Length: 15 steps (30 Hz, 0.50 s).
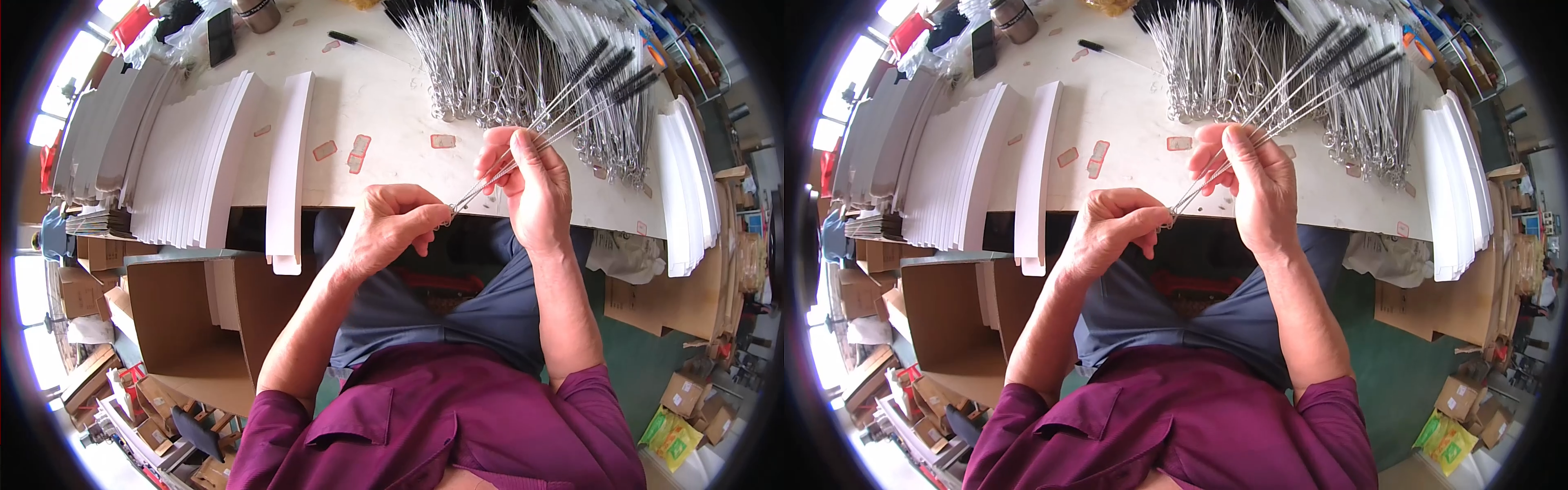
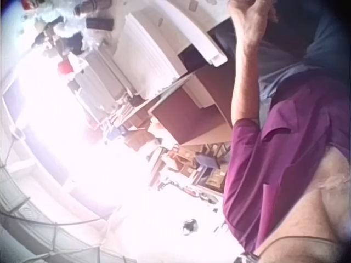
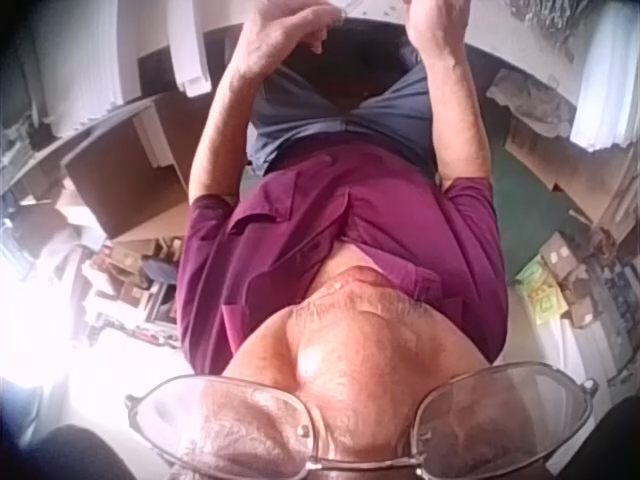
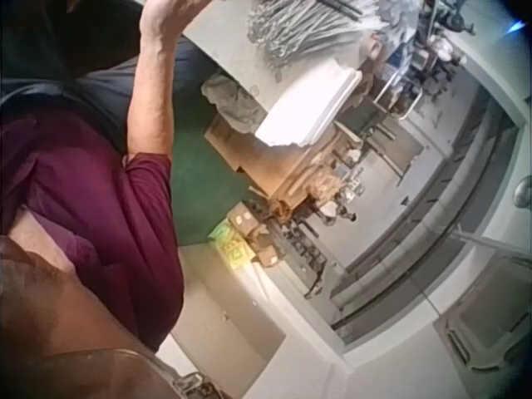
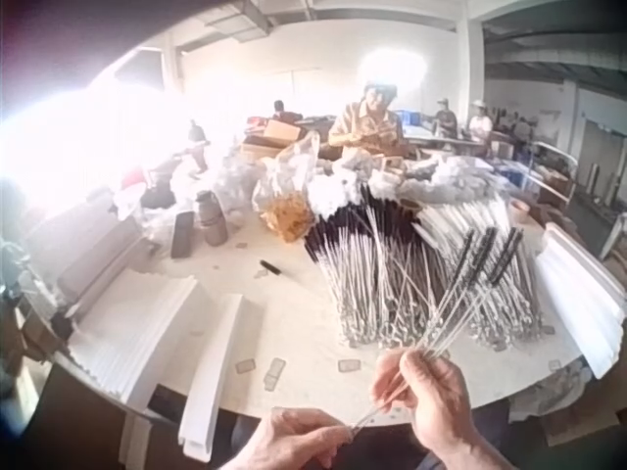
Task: Group wire-handled brushes and place them into cardboard protective sleeves for shipping.
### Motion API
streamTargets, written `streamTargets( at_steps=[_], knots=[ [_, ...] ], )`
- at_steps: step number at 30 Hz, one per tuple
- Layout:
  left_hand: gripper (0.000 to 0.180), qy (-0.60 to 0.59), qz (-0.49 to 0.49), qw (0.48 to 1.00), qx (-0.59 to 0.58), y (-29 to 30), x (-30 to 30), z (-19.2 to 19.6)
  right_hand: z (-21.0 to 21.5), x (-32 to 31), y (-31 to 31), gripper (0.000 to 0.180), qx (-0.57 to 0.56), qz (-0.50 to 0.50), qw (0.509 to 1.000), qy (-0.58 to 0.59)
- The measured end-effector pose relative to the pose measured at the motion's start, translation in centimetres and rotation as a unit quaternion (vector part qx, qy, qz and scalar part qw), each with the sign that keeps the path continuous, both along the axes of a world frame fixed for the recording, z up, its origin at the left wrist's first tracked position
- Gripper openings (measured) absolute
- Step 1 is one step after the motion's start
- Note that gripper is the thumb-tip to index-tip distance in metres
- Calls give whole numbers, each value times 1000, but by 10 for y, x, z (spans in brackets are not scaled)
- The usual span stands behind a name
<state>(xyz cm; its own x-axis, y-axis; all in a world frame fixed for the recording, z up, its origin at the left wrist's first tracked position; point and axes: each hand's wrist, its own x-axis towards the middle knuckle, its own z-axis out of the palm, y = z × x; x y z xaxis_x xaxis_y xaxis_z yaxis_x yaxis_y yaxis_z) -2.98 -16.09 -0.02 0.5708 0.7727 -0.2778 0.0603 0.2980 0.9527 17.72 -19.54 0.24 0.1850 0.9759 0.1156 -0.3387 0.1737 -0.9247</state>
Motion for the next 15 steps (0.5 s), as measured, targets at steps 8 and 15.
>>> streamTargets(
  at_steps=[8, 15],
  knots=[
    [17, 77, -68, 994, 48, 7, 0, -2, 3, -2, -8, 35, 65, 60, 991, -101],
    [19, -203, 97, 958, -180, 2, 5, -36, -3, -6, -10, 37, 63, -29, 997, -30]
  ],
)
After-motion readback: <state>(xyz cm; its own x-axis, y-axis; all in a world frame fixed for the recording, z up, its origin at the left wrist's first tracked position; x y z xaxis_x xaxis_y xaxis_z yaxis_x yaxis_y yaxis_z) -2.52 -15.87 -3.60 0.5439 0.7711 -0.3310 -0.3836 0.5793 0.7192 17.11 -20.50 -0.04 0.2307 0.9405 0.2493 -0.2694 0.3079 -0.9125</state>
